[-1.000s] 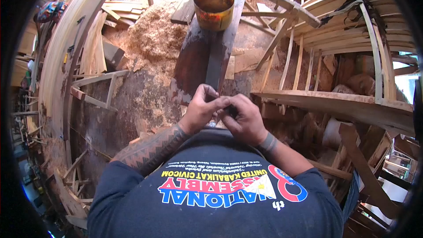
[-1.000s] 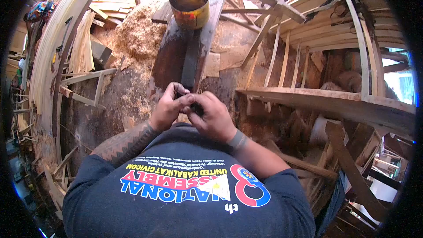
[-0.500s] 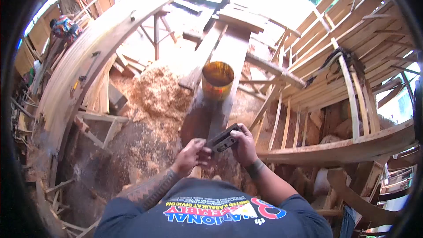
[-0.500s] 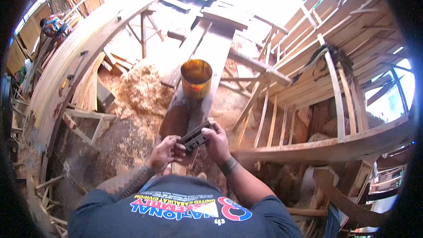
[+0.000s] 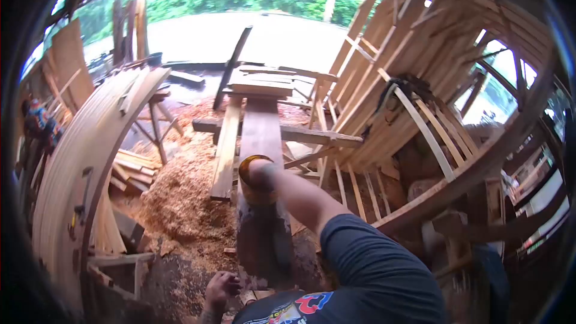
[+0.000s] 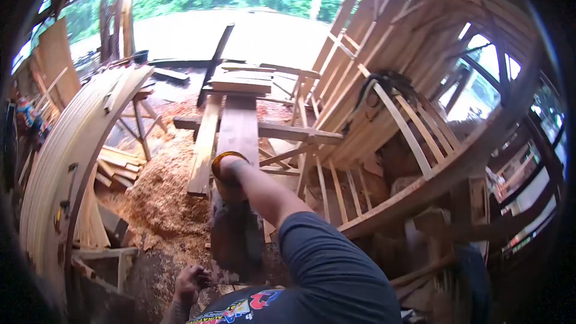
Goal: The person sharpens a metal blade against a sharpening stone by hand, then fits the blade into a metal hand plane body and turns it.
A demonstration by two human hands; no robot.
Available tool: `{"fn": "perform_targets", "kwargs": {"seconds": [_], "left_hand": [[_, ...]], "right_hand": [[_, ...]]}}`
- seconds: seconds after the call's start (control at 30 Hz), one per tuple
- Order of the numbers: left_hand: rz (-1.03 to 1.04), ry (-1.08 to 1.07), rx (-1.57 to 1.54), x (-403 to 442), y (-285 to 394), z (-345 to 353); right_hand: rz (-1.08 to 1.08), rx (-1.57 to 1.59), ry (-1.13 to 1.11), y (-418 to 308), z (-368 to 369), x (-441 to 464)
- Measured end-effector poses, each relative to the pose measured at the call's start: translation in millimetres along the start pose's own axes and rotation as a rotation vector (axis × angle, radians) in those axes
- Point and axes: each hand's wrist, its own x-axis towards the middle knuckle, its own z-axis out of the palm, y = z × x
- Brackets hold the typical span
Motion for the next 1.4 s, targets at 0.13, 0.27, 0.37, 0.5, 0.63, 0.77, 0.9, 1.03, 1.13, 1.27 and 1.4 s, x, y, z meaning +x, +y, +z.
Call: {"fn": "perform_targets", "kwargs": {"seconds": [0.13, 0.27, 0.37, 0.5, 0.63, 0.77, 0.9, 1.03, 1.13, 1.27, 1.4], "left_hand": [[-0.039, -0.029, -0.153, 11.4, 7.9, -35.6], [-0.057, 0.028, -0.092, 31.9, 13.8, -60.6], [-0.064, 0.003, -0.096, 42.5, 23.6, -66.1], [-0.058, -0.078, -0.012, 50.3, 43.5, -59.6], [-0.125, -0.117, 0.025, 58.7, 55.0, -59.9], [-0.144, -0.178, 0.041, 70.4, 58.7, -54.5], [-0.203, -0.233, 0.015, 75.9, 67.3, -48.4], [-0.218, -0.280, 0.022, 82.3, 73.4, -44.6], [-0.219, -0.266, 0.057, 82.0, 80.4, -44.0], [-0.220, -0.250, 0.068, 77.8, 81.8, -48.1], [-0.225, -0.262, 0.047, 77.8, 76.8, -54.5]], "right_hand": [[0.092, -0.039, -0.109, -11.7, 27.3, 47.7], [0.181, -0.037, -0.146, -9.7, 54.0, 72.3], [0.214, -0.035, -0.154, -10.6, 66.2, 79.7], [0.225, -0.036, -0.157, -10.0, 75.1, 83.7], [0.177, -0.038, -0.102, -3.7, 78.2, 75.3], [-0.003, -0.062, 0.121, 9.6, 88.3, 70.2], [-0.017, 0.045, 0.198, 5.2, 79.3, 40.8], [0.013, 0.077, 0.175, 5.0, 78.1, 28.7], [0.032, 0.109, 0.168, 10.6, 81.0, 34.3], [0.070, 0.118, 0.115, 12.0, 74.4, 36.4], [0.116, 0.133, 0.086, 9.8, 69.4, 40.7]]}}
